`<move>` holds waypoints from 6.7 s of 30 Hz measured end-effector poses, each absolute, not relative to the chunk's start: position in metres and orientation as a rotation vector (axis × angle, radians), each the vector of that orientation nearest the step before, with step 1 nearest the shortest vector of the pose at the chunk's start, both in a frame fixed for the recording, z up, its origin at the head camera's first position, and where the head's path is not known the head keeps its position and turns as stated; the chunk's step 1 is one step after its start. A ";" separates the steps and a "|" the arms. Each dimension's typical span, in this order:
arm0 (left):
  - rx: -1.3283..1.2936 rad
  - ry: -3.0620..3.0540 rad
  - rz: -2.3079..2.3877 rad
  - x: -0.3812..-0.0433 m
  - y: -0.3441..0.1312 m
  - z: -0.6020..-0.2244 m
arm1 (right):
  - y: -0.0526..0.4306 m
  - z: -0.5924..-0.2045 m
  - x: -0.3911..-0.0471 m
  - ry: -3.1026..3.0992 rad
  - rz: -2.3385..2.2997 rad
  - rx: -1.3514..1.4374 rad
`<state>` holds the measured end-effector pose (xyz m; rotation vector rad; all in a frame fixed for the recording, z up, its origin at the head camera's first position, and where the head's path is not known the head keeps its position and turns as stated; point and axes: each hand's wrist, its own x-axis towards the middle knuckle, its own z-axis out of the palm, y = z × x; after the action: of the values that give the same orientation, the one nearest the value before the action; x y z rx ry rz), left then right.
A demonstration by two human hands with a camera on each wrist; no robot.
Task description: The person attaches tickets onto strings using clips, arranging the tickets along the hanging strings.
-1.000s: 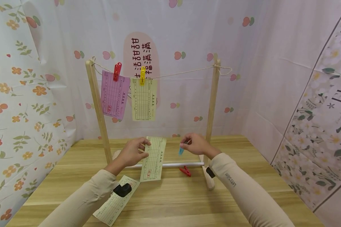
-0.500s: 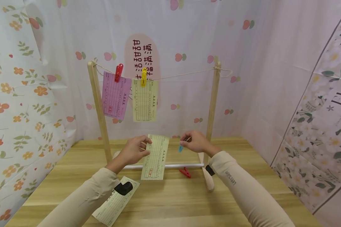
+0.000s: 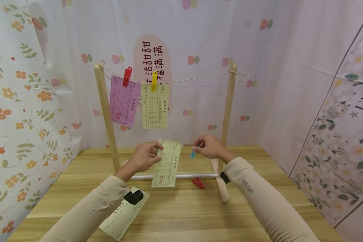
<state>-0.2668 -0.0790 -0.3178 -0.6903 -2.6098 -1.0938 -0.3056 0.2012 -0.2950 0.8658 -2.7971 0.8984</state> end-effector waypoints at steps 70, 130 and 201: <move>-0.655 -2.505 -1.178 -0.276 -0.063 -0.251 | 0.198 -0.214 -0.303 -2.649 0.875 0.786; -0.659 -2.367 -1.157 -0.288 -0.037 -0.212 | 0.179 -0.149 -0.300 -2.455 0.846 0.750; -0.509 -1.901 -1.617 -0.303 -0.012 -0.197 | 0.143 -0.083 -0.302 -2.128 0.882 0.646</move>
<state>-0.3031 -0.0124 -0.1972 -0.5095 -1.9013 -1.6173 -0.3022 0.1430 -0.0829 0.6464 -2.1282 0.8816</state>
